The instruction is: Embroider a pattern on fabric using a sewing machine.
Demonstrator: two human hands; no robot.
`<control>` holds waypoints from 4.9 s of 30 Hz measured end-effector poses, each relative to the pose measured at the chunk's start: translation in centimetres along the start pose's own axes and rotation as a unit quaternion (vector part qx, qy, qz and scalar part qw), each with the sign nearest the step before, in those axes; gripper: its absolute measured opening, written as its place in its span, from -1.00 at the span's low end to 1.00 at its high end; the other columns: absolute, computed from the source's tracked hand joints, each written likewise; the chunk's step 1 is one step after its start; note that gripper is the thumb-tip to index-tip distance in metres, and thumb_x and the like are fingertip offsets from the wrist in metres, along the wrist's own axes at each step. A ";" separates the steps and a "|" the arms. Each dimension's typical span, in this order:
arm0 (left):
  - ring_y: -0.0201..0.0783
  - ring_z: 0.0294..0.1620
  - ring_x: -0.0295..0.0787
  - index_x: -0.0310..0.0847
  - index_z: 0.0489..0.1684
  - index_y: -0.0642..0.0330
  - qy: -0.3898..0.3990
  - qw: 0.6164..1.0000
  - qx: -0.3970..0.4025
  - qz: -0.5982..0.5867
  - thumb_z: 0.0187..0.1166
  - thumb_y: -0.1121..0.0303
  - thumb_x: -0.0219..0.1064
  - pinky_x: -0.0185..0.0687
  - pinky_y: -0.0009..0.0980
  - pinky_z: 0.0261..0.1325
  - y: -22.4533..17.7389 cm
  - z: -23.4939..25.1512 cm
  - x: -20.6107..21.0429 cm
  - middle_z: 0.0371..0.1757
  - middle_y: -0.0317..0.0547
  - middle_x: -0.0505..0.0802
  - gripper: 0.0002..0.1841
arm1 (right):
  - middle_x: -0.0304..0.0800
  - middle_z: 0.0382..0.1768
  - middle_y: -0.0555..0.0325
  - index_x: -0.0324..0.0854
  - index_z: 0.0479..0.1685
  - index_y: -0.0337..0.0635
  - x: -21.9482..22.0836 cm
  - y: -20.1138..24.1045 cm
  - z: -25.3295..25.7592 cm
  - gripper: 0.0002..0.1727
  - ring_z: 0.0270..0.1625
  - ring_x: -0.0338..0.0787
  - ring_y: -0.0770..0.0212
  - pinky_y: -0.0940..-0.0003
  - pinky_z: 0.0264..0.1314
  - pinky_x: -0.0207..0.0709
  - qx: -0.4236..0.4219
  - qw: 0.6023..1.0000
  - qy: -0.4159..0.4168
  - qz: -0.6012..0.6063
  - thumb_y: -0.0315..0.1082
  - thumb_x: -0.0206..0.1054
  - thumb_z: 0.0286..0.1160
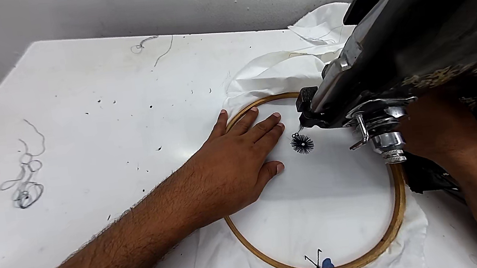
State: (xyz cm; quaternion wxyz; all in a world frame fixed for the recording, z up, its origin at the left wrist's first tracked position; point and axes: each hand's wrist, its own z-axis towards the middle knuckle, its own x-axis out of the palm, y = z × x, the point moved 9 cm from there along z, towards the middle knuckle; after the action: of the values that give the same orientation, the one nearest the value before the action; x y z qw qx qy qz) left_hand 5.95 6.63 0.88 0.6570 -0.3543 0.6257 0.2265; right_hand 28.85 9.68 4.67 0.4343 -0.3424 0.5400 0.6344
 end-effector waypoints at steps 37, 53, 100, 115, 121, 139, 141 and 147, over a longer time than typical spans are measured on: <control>-0.03 0.93 -0.04 0.21 0.86 -0.06 0.026 1.000 -0.010 0.007 0.81 -0.16 -0.18 -0.14 0.42 0.78 0.6 -0.5 -0.2 0.90 -0.31 0.24 -0.32 | 0.56 -0.53 0.23 0.63 -0.49 -0.11 0.3 0.6 -0.2 -0.82 -0.43 0.53 0.30 0.15 -0.34 0.36 0.014 1.000 0.005 0.021 -0.31 0.47 0.39; -0.02 0.93 -0.02 0.21 0.86 -0.03 0.017 1.000 -0.002 0.011 0.82 -0.14 -0.19 -0.19 0.42 0.79 0.2 -0.3 -0.2 0.89 -0.29 0.25 -0.32 | 0.56 -0.57 0.20 0.64 -0.51 -0.09 0.2 0.2 -0.2 -0.78 -0.48 0.52 0.24 0.11 -0.38 0.34 0.019 1.000 0.020 0.006 -0.30 0.48 0.48; -0.04 0.93 -0.03 0.21 0.87 -0.08 0.028 0.999 -0.014 0.011 0.81 -0.15 -0.17 -0.11 0.43 0.76 1.1 -0.6 -0.4 0.90 -0.33 0.24 -0.32 | 0.62 -0.48 0.20 0.65 -0.46 -0.11 0.6 0.7 -0.2 -0.85 -0.40 0.59 0.29 0.14 -0.30 0.44 -0.034 0.999 -0.026 0.035 -0.29 0.49 0.31; -0.02 0.93 -0.02 0.21 0.86 -0.05 0.022 1.000 -0.008 0.007 0.82 -0.12 -0.19 -0.16 0.44 0.77 0.7 -0.5 -0.4 0.89 -0.31 0.25 -0.33 | 0.57 -0.53 0.25 0.63 -0.50 -0.09 0.4 0.5 -0.3 -0.81 -0.45 0.55 0.35 0.22 -0.34 0.41 -0.002 0.999 -0.004 0.034 -0.27 0.50 0.36; -0.04 0.92 0.00 0.22 0.86 -0.09 0.033 0.999 -0.017 0.004 0.81 -0.14 -0.15 -0.13 0.45 0.76 1.2 -0.7 -0.5 0.89 -0.33 0.26 -0.33 | 0.65 -0.52 0.17 0.67 -0.49 -0.12 0.8 0.5 -0.1 -0.81 -0.43 0.62 0.25 0.10 -0.33 0.47 -0.017 0.999 -0.018 0.035 -0.32 0.58 0.31; -0.01 0.91 0.04 0.23 0.85 -0.07 0.034 0.999 -0.021 0.015 0.81 -0.16 -0.15 -0.11 0.45 0.75 1.5 -0.8 -0.7 0.89 -0.31 0.27 -0.32 | 0.63 -0.46 0.18 0.63 -0.46 -0.11 0.8 0.9 -0.4 -0.81 -0.37 0.61 0.26 0.09 -0.29 0.44 -0.023 0.998 -0.034 0.042 -0.23 0.51 0.27; 0.00 0.90 0.06 0.25 0.85 -0.08 0.025 0.999 -0.025 0.019 0.80 -0.20 -0.16 -0.10 0.44 0.75 1.6 -0.7 -0.7 0.88 -0.31 0.28 -0.31 | 0.64 -0.46 0.16 0.63 -0.45 -0.11 0.8 0.9 -0.3 -0.81 -0.36 0.62 0.24 0.07 -0.29 0.44 -0.030 0.998 -0.039 0.043 -0.25 0.52 0.27; 0.00 0.92 -0.01 0.22 0.86 -0.05 0.018 0.999 -0.017 0.026 0.81 -0.19 -0.20 -0.18 0.41 0.80 1.0 -0.4 -0.5 0.89 -0.29 0.27 -0.30 | 0.64 -0.49 0.21 0.66 -0.46 -0.10 0.7 0.6 -0.2 -0.84 -0.42 0.59 0.31 0.17 -0.30 0.46 -0.022 0.999 -0.016 0.036 -0.33 0.56 0.31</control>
State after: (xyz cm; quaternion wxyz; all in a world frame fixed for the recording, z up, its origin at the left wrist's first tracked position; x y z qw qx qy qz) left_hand 4.84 7.06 1.19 0.6332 -0.3530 0.6428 0.2475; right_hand 27.97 9.61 4.22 0.4123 -0.3217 0.5311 0.6667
